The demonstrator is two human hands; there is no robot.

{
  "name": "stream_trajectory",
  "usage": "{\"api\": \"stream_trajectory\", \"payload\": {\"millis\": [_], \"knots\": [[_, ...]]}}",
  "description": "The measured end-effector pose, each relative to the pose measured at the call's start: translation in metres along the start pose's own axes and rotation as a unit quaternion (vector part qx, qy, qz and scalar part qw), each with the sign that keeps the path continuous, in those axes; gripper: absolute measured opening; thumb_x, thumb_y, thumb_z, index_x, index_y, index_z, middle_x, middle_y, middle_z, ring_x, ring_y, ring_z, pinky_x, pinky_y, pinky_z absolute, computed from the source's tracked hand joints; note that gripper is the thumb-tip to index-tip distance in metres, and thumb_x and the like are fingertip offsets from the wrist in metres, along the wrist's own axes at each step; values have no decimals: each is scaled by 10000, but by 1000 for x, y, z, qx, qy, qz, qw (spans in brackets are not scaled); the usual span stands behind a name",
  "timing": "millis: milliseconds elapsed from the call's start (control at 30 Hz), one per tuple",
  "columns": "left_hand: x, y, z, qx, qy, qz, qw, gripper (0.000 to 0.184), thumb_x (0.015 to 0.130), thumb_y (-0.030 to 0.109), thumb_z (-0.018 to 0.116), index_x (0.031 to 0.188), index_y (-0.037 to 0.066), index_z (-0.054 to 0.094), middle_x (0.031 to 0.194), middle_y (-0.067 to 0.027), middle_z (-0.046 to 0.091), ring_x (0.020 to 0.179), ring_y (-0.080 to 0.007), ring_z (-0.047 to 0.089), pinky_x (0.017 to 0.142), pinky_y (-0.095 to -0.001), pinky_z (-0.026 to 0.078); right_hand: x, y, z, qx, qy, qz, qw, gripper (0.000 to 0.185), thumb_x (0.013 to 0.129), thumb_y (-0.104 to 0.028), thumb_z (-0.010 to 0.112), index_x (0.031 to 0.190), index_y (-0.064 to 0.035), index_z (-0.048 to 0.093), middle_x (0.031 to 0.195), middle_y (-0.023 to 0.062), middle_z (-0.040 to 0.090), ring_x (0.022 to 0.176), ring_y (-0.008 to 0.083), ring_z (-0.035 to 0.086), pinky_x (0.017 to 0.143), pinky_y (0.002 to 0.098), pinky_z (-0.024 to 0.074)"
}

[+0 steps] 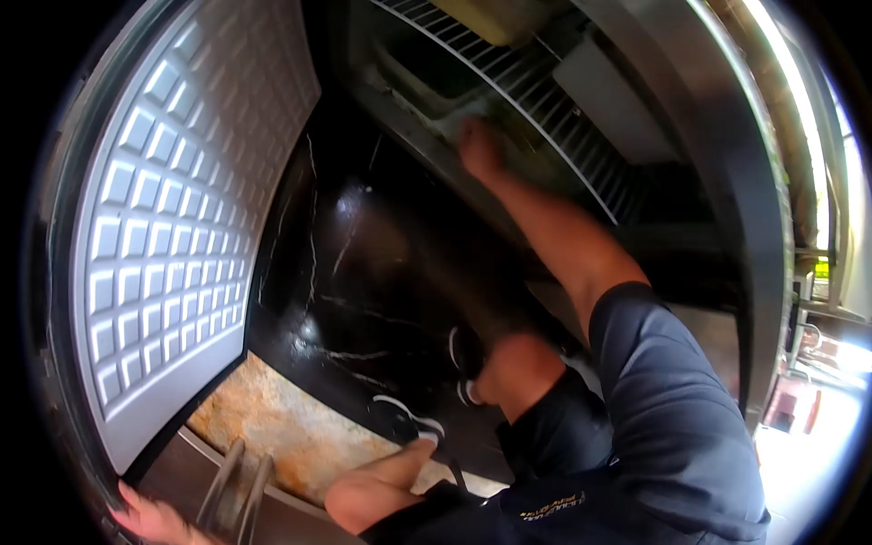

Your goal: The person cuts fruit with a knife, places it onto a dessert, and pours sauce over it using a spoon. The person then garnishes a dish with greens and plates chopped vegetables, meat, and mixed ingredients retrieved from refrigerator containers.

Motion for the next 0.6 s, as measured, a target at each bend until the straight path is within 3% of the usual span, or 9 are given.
{"api": "stream_trajectory", "payload": {"millis": [67, 133, 200, 267, 400, 433, 467, 533, 600], "knots": [[1, 107, 39, 45, -32, 134, 989, 478, 976, 288, 666, 1229, -101, 551, 1112, -250, 662, 986, -338, 663, 837, -425, 551, 69, 3, 11, 97, 32, 11, 995, 248, 902, -208, 648, 1104, -72, 693, 996, 213, 699, 928, 384, 677, 828, 474, 530], [-5, 46, -1, 184, 47, -22, 982, 543, 942, 274, 703, 1274, -112, 515, 1151, -264, 652, 1035, -346, 641, 923, -458, 523, 137, 24, 57, 30, -29, -22, 999, 246, 904, -223, 649, 1092, -76, 708, 1031, 215, 698, 953, 374, 676, 845, 472, 530], [-11, 50, 6, 91, 92, -53, 990, 577, 921, 263, 727, 1321, -87, 503, 1223, -258, 624, 1088, -332, 614, 951, -458, 496, 171, 30, 107, -99, -144, -74, 982, 238, 903, -227, 648, 1079, -80, 717, 1047, 209, 697, 970, 367, 674, 855, 470, 529], [-14, 45, 9, 64, 128, -66, 988, 561, 934, 258, 702, 1334, -78, 498, 1236, -263, 614, 1097, -339, 606, 958, -469, 488, 182, 35, 152, -289, -300, -136, 899, 225, 901, -220, 646, 1065, -85, 718, 1046, 198, 697, 978, 362, 670, 860, 467, 529], [-14, 33, 9, 55, 157, -77, 983, 532, 961, 249, 652, 1360, -62, 489, 1262, -271, 596, 1116, -354, 590, 972, -491, 471, 200, 21, 71, -31, 99, -65, 992, 198, 945, -202, 593, 1049, -50, 666, 1008, 172, 692, 929, 351, 665, 832, 463, 545], [-13, 31, 6, 55, 161, -77, 982, 525, 968, 247, 640, 1366, -57, 486, 1269, -273, 591, 1120, -357, 586, 976, -497, 467, 194, 34, 56, 225, 123, 86, 963, 193, 958, -202, 580, 1049, -53, 661, 979, 161, 689, 906, 322, 668, 806, 462, 546], [-14, 28, 5, 56, 163, -78, 982, 518, 974, 245, 628, 1373, -53, 484, 1275, -275, 586, 1125, -361, 582, 979, -502, 463, 190, 35, 49, 464, 137, 221, 847, 188, 971, -203, 568, 1049, -56, 656, 950, 149, 687, 883, 293, 670, 779, 462, 548], [-14, 13, -4, 107, 147, -75, 981, 491, 982, 247, 612, 1350, -55, 495, 1243, -286, 596, 1093, -370, 595, 941, -505, 481, 196, 63, 70, 607, 198, 159, 754, 173, 975, -178, 563, 1047, -52, 658, 932, 132, 679, 846, 272, 669, 749, 448, 555], [-11, -4, -15, 160, 126, -64, 977, 465, 989, 250, 596, 1328, -57, 506, 1211, -296, 606, 1061, -379, 608, 903, -507, 500, 187, 58, 57, 537, 210, 157, 802, 168, 979, -154, 563, 1076, -45, 646, 955, 130, 669, 840, 268, 667, 735, 426, 565]]}}
Point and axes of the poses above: each hand's wrist, its own x-axis towards the middle knuckle, its own z-axis out of the palm, y = z × x, the point moved 8 cm from there along x, towards the middle knuckle
